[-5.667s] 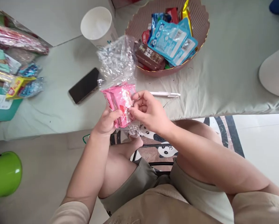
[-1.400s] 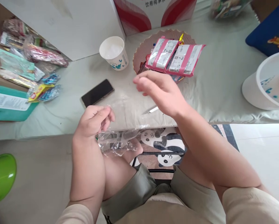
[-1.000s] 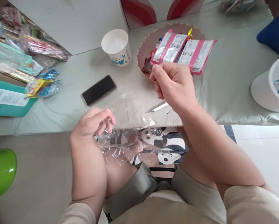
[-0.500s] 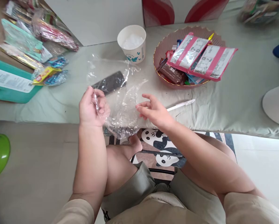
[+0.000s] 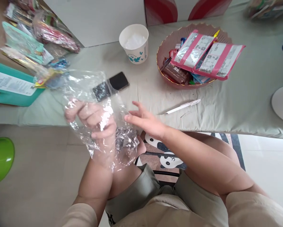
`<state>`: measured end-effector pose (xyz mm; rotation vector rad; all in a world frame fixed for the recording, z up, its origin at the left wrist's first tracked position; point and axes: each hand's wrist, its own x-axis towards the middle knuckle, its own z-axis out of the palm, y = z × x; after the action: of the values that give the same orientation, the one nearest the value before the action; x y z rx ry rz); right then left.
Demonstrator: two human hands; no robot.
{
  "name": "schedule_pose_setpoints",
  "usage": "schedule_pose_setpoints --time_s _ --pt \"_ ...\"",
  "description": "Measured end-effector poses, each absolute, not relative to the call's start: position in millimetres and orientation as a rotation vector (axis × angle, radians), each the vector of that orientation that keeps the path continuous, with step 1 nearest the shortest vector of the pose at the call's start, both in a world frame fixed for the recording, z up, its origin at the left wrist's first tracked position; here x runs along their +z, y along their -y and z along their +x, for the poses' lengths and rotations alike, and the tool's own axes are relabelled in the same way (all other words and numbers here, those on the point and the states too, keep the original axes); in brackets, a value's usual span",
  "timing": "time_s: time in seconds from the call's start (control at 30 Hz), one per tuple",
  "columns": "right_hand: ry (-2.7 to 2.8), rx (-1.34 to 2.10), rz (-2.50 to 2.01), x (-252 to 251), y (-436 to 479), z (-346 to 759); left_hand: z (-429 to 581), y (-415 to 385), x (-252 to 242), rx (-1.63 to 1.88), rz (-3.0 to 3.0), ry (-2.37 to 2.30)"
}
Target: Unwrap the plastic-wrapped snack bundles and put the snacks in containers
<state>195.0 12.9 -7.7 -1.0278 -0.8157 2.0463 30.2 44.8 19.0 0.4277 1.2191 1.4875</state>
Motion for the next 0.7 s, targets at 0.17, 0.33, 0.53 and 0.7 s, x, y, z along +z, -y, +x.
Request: schedule_pose_setpoints --time_s 0.17,0.33,0.53,0.7 --pt "0.810 1.868 -1.124 -7.3 -16.9 201.4 27.4 -55.3 30.2 1.308 0.425 -1.035" --pt "0.799 1.255 -1.259 -5.9 -27.3 245.4 -0.7 -74.7 31.5 1.091 0.438 -1.242" --pt "0.702 0.992 -1.213 -1.2 -32.0 274.5 -4.8 -69.1 17.4 0.856 0.744 -1.211" --pt "0.709 0.841 -1.168 7.0 -33.0 287.9 0.7 -59.8 21.3 1.004 1.123 -1.096"
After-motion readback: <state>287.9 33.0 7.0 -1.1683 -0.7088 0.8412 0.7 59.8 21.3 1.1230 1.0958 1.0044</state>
